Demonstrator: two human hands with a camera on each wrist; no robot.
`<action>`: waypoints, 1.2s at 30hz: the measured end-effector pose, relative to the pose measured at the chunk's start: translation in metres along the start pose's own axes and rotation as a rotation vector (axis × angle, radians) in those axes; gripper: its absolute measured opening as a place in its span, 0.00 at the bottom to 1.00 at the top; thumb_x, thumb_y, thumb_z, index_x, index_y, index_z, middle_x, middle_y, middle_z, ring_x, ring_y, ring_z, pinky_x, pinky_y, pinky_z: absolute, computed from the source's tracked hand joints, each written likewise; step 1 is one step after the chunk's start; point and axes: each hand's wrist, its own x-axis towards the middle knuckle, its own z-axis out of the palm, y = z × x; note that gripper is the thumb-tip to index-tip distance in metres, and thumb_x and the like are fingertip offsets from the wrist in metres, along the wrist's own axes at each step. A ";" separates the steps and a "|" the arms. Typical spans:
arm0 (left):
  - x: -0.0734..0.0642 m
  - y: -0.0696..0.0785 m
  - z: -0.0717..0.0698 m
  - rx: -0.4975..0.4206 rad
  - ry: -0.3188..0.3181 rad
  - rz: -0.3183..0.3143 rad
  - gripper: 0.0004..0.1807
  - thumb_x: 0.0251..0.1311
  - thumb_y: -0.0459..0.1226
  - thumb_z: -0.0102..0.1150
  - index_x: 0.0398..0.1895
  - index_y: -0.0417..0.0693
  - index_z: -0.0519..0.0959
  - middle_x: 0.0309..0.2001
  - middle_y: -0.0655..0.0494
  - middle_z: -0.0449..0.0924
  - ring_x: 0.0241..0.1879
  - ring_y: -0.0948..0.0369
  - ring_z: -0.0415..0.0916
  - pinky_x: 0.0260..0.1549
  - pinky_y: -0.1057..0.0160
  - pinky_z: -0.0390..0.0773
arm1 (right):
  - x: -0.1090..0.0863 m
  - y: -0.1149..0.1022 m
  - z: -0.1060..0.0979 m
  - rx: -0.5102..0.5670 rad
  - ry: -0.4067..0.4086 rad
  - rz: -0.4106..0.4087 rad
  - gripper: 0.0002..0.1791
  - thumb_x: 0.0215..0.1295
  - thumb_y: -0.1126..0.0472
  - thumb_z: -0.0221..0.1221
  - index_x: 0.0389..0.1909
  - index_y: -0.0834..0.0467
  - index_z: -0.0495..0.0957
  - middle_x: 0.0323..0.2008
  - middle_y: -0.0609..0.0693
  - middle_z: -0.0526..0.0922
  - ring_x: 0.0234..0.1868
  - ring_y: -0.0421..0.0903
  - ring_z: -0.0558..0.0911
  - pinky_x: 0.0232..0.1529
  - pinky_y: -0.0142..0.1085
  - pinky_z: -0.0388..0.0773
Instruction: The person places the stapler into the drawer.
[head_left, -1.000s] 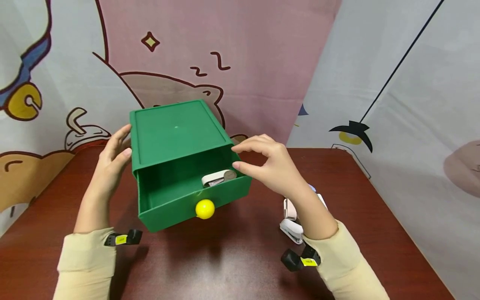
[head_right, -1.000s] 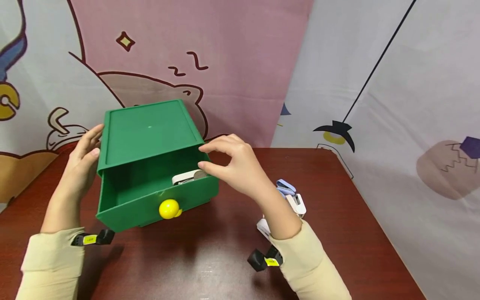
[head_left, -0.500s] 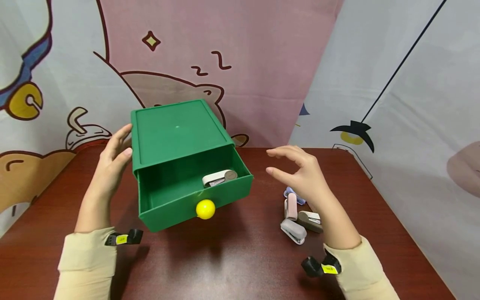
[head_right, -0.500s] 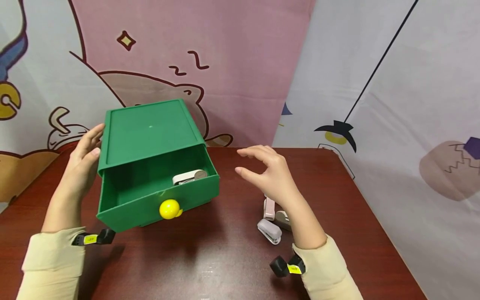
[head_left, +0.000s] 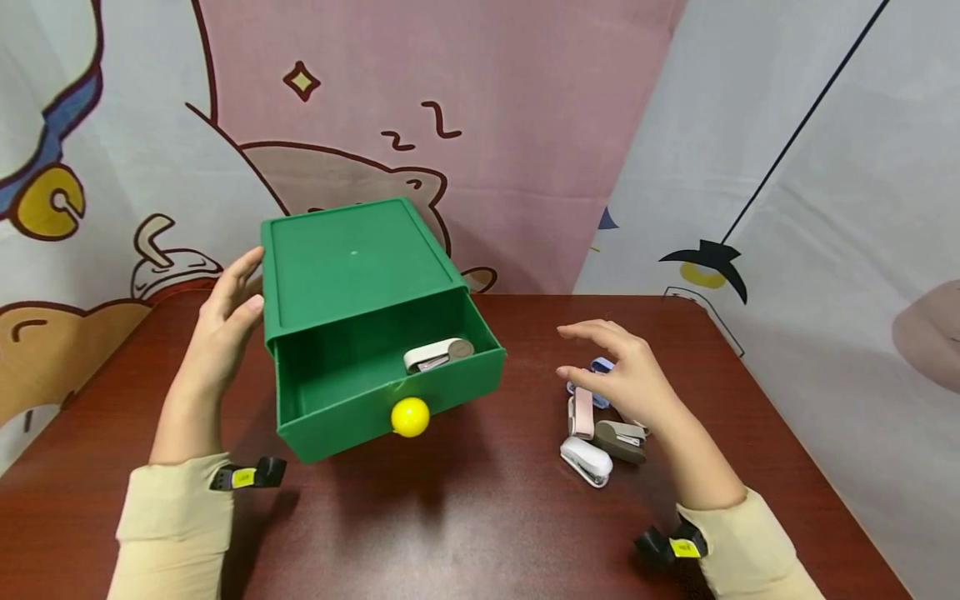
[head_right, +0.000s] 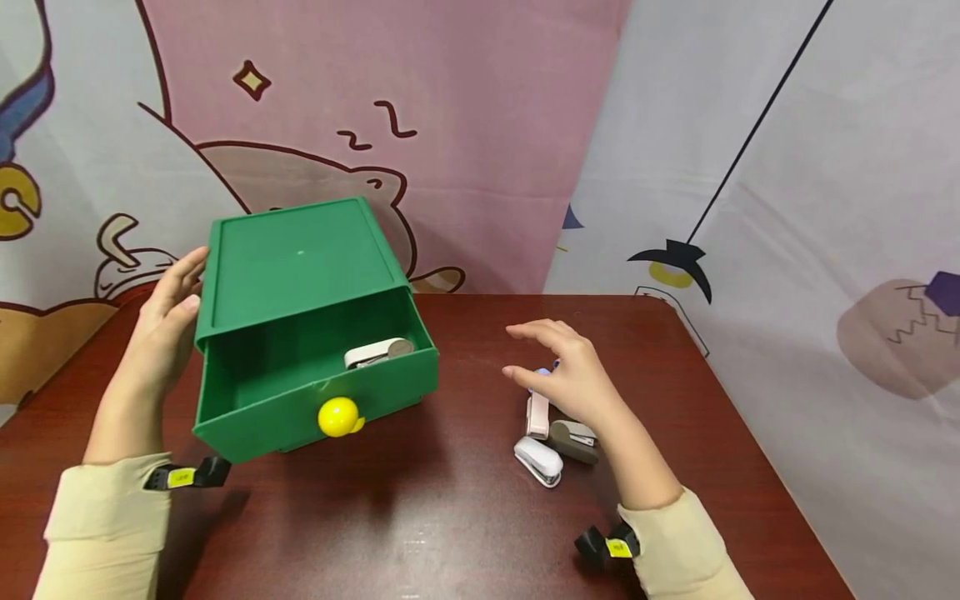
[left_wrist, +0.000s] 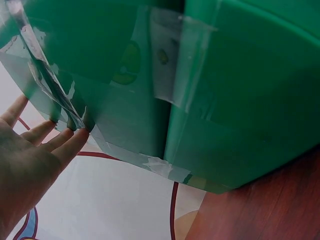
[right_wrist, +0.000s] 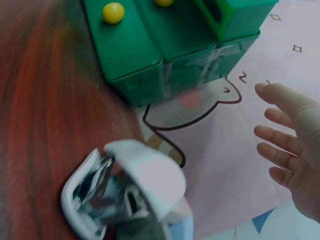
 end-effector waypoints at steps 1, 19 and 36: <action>0.000 0.000 0.000 0.001 0.000 -0.003 0.31 0.65 0.34 0.49 0.72 0.47 0.59 0.67 0.47 0.60 0.65 0.53 0.58 0.52 0.69 0.66 | -0.001 0.002 0.000 0.002 -0.006 0.001 0.25 0.52 0.59 0.72 0.54 0.51 0.80 0.51 0.43 0.79 0.55 0.42 0.73 0.51 0.45 0.70; 0.000 0.001 -0.001 0.004 -0.007 -0.002 0.30 0.66 0.34 0.49 0.72 0.47 0.59 0.67 0.47 0.60 0.64 0.53 0.59 0.52 0.69 0.66 | -0.033 0.046 0.000 -0.099 -0.129 -0.006 0.29 0.46 0.62 0.75 0.53 0.57 0.80 0.49 0.48 0.80 0.46 0.51 0.76 0.42 0.52 0.74; 0.000 0.002 0.000 0.025 -0.004 -0.004 0.30 0.66 0.34 0.49 0.72 0.47 0.59 0.68 0.47 0.59 0.65 0.53 0.58 0.52 0.70 0.66 | -0.047 0.060 0.008 -0.194 -0.211 0.061 0.32 0.41 0.51 0.77 0.51 0.54 0.80 0.46 0.50 0.80 0.42 0.49 0.75 0.39 0.47 0.73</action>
